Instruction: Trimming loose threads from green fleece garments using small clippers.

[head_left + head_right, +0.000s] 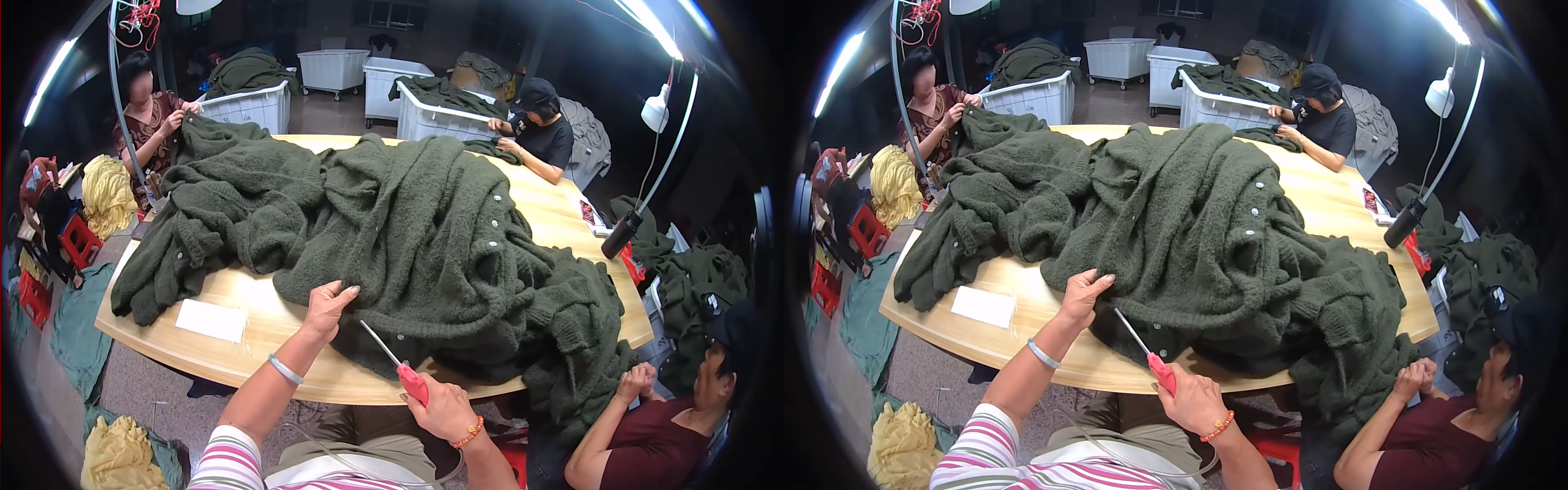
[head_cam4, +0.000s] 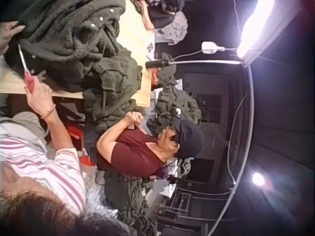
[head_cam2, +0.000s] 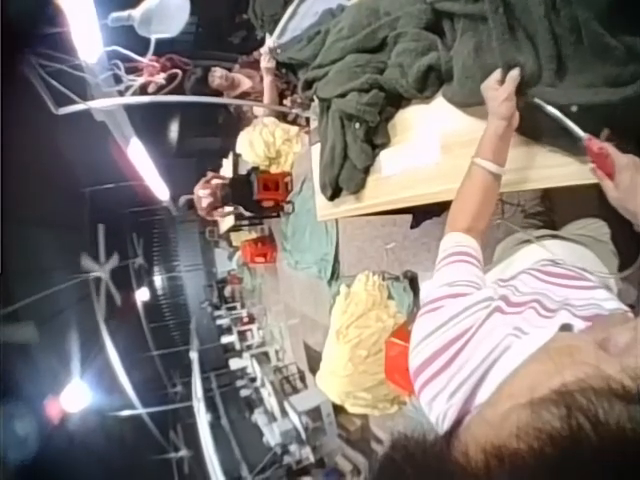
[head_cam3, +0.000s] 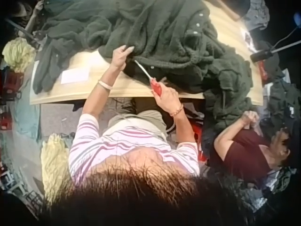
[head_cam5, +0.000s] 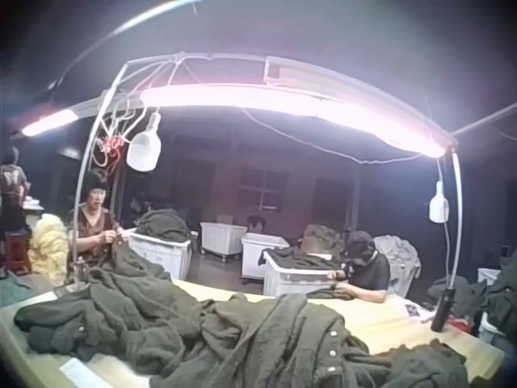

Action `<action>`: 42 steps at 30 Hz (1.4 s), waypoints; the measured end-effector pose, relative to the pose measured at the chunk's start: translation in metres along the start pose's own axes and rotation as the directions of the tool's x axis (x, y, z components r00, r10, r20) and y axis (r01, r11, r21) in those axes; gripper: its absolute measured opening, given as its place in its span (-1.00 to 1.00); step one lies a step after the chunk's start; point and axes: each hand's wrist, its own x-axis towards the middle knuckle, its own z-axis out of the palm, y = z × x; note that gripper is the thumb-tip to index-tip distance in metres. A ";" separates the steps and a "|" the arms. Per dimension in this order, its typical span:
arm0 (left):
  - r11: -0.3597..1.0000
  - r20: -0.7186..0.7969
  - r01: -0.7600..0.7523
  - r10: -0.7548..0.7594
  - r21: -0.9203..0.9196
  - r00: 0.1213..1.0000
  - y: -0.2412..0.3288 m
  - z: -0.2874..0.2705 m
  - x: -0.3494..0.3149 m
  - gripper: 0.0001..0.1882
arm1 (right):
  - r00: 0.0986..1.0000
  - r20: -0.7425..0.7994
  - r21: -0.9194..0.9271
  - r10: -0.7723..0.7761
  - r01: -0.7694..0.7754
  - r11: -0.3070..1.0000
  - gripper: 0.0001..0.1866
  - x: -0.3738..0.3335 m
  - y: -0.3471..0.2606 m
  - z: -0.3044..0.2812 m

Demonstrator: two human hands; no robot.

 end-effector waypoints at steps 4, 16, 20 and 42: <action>0.989 -0.014 0.087 -0.089 -0.116 0.996 -0.002 -0.004 -0.001 -0.78 | 0.993 -0.100 0.111 -0.061 0.072 0.991 -0.73 -0.005 0.011 0.005; 0.950 -0.050 -0.008 0.025 0.314 0.998 0.031 0.011 0.052 -0.67 | 0.985 -0.169 0.225 -0.041 0.079 0.971 -0.60 0.009 0.002 -0.014; 0.964 -0.009 -0.041 0.044 0.261 0.999 0.007 0.004 0.059 -0.83 | 0.991 -0.133 0.075 0.025 -0.015 0.997 -0.62 0.024 -0.002 -0.013; 0.711 0.124 -0.249 0.223 0.657 0.967 0.025 0.029 0.111 -0.92 | 0.966 -0.258 0.178 0.013 0.034 0.983 -0.65 0.055 -0.001 -0.025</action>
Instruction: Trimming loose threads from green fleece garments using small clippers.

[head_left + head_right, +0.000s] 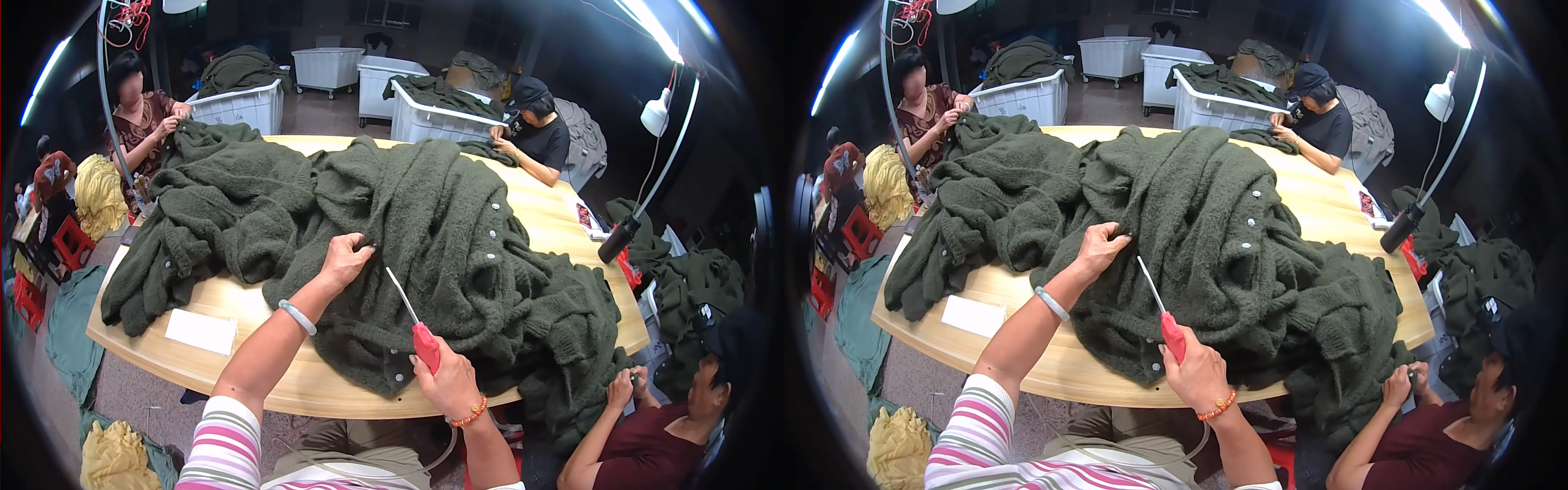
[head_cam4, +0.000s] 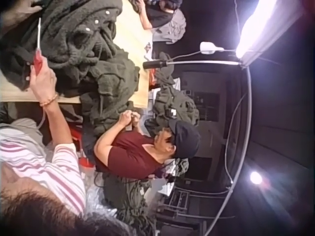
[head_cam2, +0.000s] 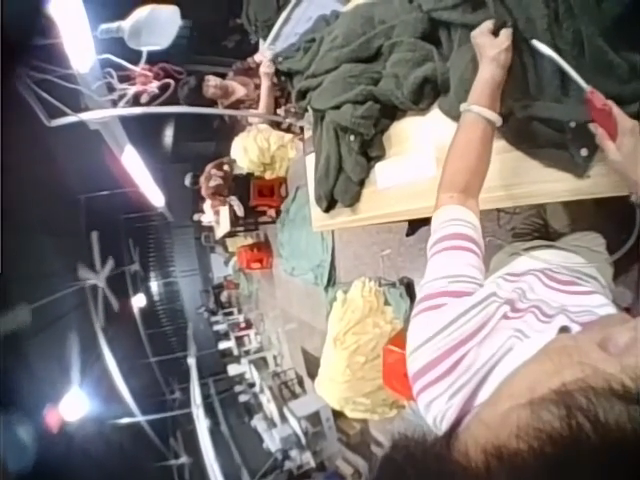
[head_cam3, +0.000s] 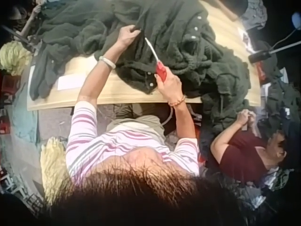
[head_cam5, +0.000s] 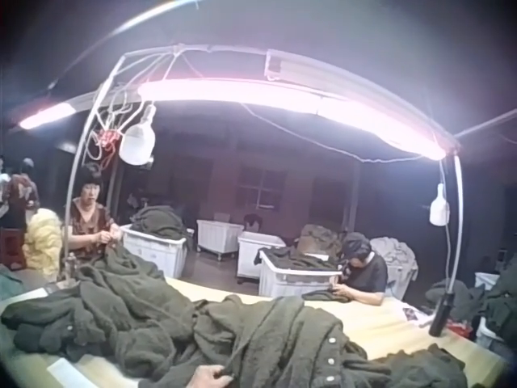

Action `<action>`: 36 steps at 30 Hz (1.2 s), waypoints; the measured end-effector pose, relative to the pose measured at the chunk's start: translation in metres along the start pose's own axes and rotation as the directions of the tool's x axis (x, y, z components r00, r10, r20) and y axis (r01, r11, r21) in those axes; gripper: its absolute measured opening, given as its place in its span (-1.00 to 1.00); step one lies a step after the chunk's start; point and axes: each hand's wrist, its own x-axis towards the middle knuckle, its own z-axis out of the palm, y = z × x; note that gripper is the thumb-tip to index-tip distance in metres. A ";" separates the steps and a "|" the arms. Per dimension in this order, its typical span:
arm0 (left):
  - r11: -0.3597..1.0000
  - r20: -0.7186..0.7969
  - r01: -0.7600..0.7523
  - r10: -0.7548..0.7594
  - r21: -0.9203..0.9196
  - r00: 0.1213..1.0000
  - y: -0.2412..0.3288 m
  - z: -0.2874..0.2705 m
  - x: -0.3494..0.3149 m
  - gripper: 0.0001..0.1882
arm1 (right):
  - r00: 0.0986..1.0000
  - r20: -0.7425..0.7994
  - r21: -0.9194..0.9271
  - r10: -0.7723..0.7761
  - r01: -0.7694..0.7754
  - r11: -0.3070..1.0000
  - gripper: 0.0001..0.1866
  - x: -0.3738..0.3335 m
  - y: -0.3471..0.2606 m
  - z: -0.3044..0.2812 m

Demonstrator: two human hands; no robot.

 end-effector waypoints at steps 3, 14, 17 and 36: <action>0.985 0.065 0.066 -0.056 -0.162 0.996 -0.005 -0.001 -0.009 -0.93 | 1.000 0.000 -0.065 0.006 -0.006 0.998 -0.65 0.006 -0.004 0.000; 0.974 -0.028 0.011 -0.018 -0.225 0.999 0.017 -0.004 -0.029 -0.79 | 0.999 0.032 -0.130 -0.020 0.024 0.991 -0.64 0.015 -0.023 0.002; 0.989 -0.032 -0.003 -0.002 -0.150 0.999 0.010 -0.007 -0.028 -0.77 | 0.998 0.054 -0.177 -0.010 0.020 0.984 -0.65 0.017 -0.028 0.002; 0.969 0.001 0.097 -0.100 -0.226 0.995 0.012 -0.016 -0.036 -0.93 | 0.989 0.131 -0.130 -0.061 0.078 0.989 -0.65 0.006 -0.017 0.009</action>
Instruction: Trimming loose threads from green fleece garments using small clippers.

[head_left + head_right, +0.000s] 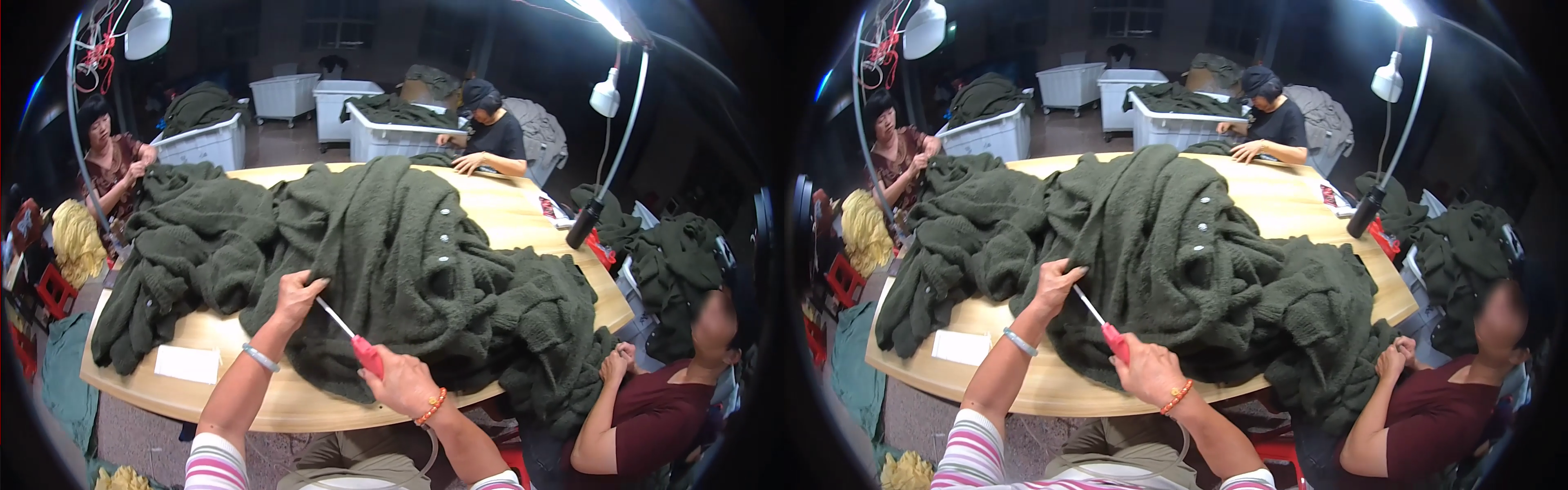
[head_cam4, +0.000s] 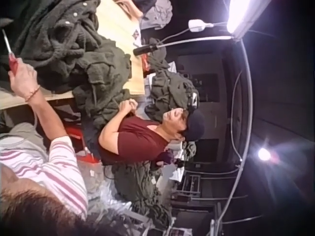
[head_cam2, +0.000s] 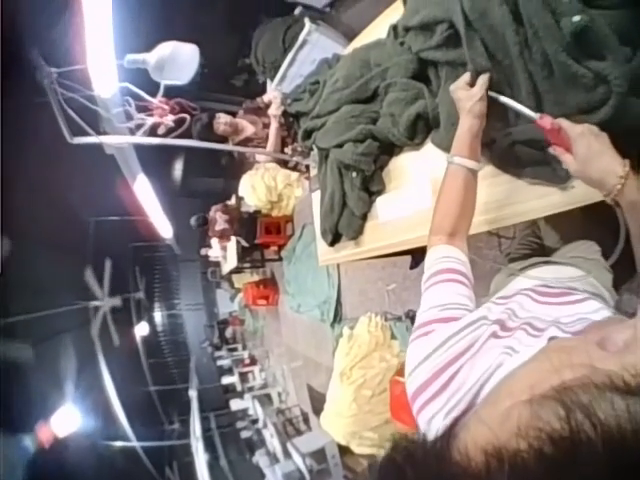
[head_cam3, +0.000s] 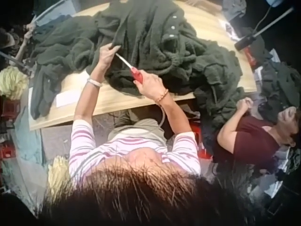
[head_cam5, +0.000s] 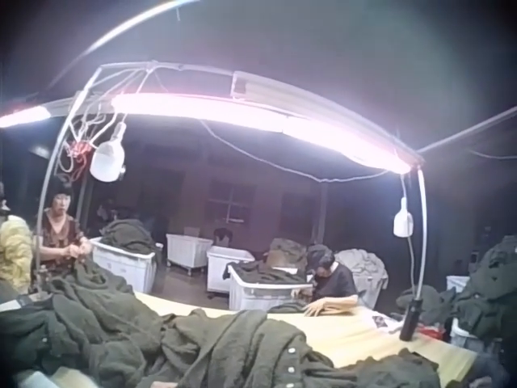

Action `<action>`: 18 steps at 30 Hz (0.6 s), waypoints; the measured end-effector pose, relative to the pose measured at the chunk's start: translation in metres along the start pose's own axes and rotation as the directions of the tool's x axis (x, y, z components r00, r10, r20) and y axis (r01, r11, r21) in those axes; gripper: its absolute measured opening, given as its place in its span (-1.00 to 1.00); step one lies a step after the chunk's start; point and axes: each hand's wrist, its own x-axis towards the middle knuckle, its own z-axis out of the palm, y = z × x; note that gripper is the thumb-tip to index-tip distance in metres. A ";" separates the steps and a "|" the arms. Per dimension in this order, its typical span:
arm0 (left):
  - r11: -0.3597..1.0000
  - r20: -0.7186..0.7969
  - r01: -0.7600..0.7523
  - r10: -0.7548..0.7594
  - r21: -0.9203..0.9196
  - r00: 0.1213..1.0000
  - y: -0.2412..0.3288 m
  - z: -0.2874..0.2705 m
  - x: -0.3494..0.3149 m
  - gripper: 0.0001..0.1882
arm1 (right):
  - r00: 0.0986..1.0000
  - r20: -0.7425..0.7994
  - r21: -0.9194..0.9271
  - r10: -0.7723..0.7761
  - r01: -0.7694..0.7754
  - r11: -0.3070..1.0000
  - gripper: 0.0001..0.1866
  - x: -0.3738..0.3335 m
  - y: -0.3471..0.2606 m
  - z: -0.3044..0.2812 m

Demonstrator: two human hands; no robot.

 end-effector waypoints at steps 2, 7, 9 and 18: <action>0.995 0.002 -0.021 0.022 -0.100 1.000 -0.006 -0.007 0.000 -0.91 | 1.000 0.009 0.035 0.009 -0.010 0.999 -0.65 -0.006 -0.002 -0.004; 0.948 0.009 0.128 -0.131 -0.292 0.991 0.003 -0.007 -0.007 -0.91 | 0.987 0.162 0.050 -0.004 -0.004 0.999 -0.62 -0.026 0.004 -0.002; 0.939 0.014 0.185 -0.189 -0.291 0.982 0.003 0.000 -0.016 -0.90 | 0.997 0.074 0.095 0.003 -0.010 0.995 -0.62 -0.033 0.014 -0.007; 0.857 0.181 0.376 -0.332 -0.352 0.926 0.023 0.012 -0.053 -0.69 | 0.944 -0.271 0.534 0.188 -0.015 0.845 -0.64 -0.055 0.057 -0.048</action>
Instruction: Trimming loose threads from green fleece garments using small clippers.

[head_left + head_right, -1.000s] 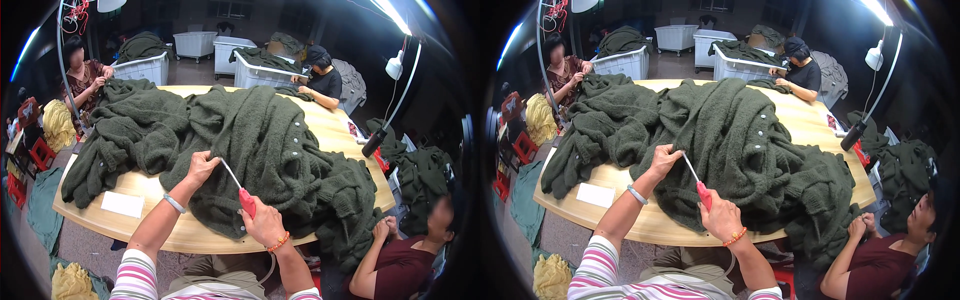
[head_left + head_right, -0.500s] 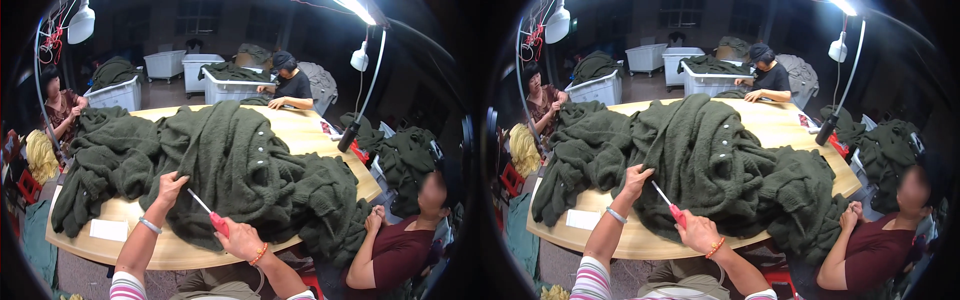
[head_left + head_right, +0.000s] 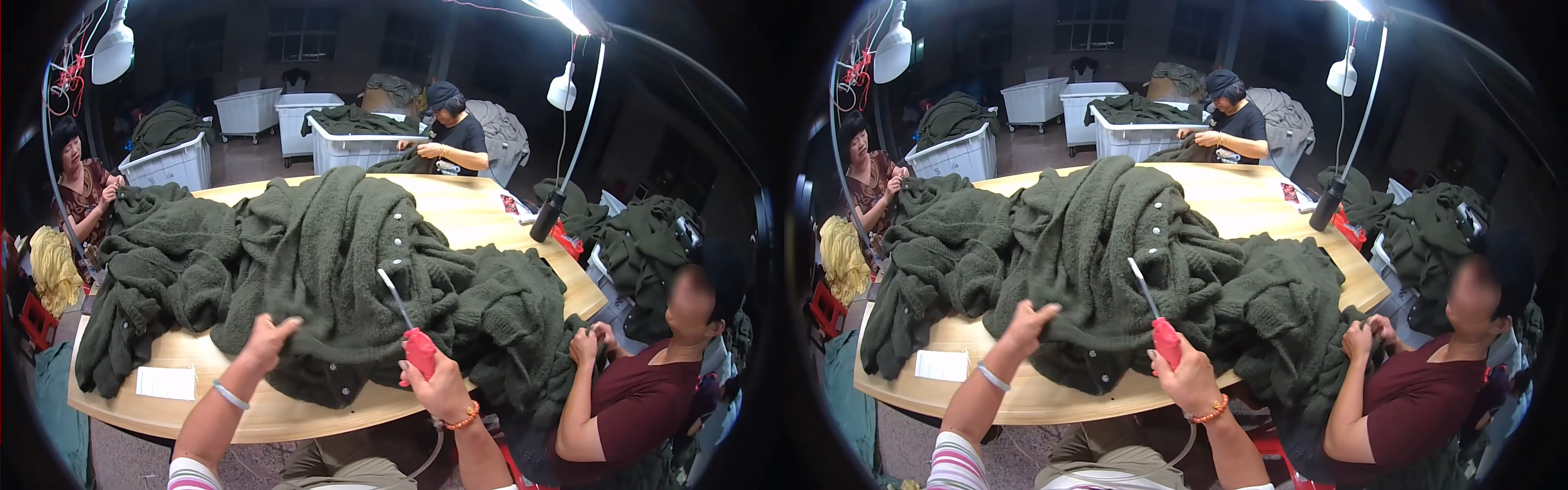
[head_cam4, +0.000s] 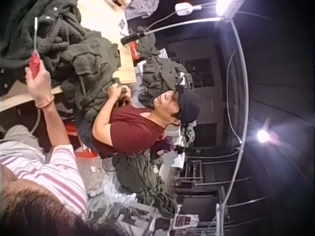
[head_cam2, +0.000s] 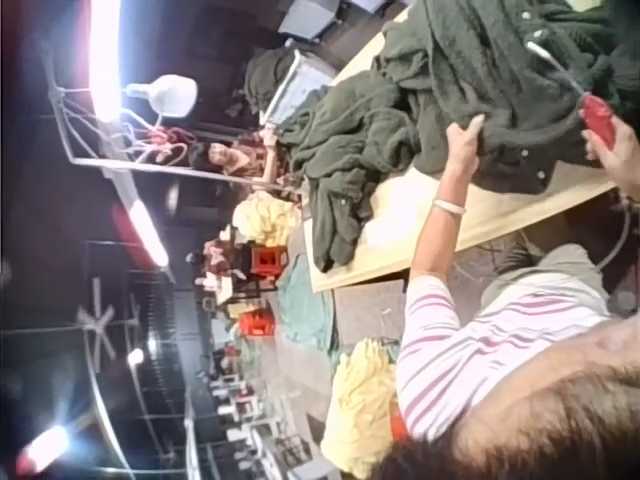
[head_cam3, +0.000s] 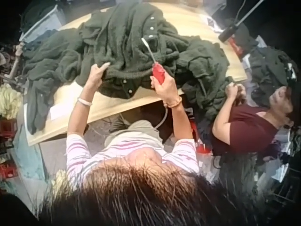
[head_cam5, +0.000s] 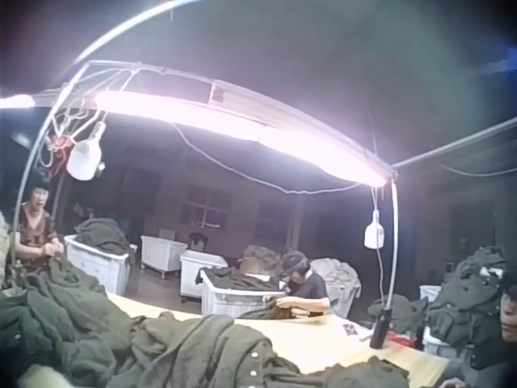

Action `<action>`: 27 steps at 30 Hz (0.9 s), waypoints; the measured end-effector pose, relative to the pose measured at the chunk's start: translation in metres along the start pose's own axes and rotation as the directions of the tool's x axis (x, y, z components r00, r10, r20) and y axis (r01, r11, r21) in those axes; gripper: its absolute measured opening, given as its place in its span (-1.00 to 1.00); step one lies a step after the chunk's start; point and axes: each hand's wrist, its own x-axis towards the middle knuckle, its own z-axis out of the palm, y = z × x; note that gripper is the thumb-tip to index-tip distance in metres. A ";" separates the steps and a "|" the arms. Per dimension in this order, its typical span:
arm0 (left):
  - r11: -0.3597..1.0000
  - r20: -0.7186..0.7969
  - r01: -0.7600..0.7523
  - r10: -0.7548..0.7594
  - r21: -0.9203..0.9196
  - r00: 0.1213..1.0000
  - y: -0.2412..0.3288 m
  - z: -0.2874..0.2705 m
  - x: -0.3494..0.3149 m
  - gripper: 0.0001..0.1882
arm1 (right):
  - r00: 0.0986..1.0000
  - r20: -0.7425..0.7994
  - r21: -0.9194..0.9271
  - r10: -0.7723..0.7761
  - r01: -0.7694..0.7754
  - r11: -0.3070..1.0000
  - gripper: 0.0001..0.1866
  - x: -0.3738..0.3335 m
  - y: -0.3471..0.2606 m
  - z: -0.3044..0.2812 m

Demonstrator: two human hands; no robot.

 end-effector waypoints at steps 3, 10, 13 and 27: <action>0.995 -0.197 -0.091 0.080 -0.046 0.977 0.082 -0.020 -0.021 -0.81 | 0.996 -0.086 0.025 0.004 -0.001 1.000 -0.64 -0.008 -0.006 -0.021; 0.887 -0.378 -0.460 0.441 0.043 0.814 0.166 -0.173 -0.069 -0.79 | 0.992 -0.124 0.026 0.027 -0.024 0.999 -0.64 -0.017 0.000 -0.034; 0.748 -0.416 -0.299 0.602 0.593 0.682 0.142 -0.224 -0.073 -0.79 | 0.997 -0.069 0.046 0.016 -0.013 0.999 -0.65 -0.012 0.012 -0.025; -0.053 0.466 -0.617 0.706 0.785 0.533 0.046 0.062 0.048 -0.51 | 0.998 -0.050 -0.048 0.032 -0.035 0.998 -0.68 -0.009 0.019 -0.005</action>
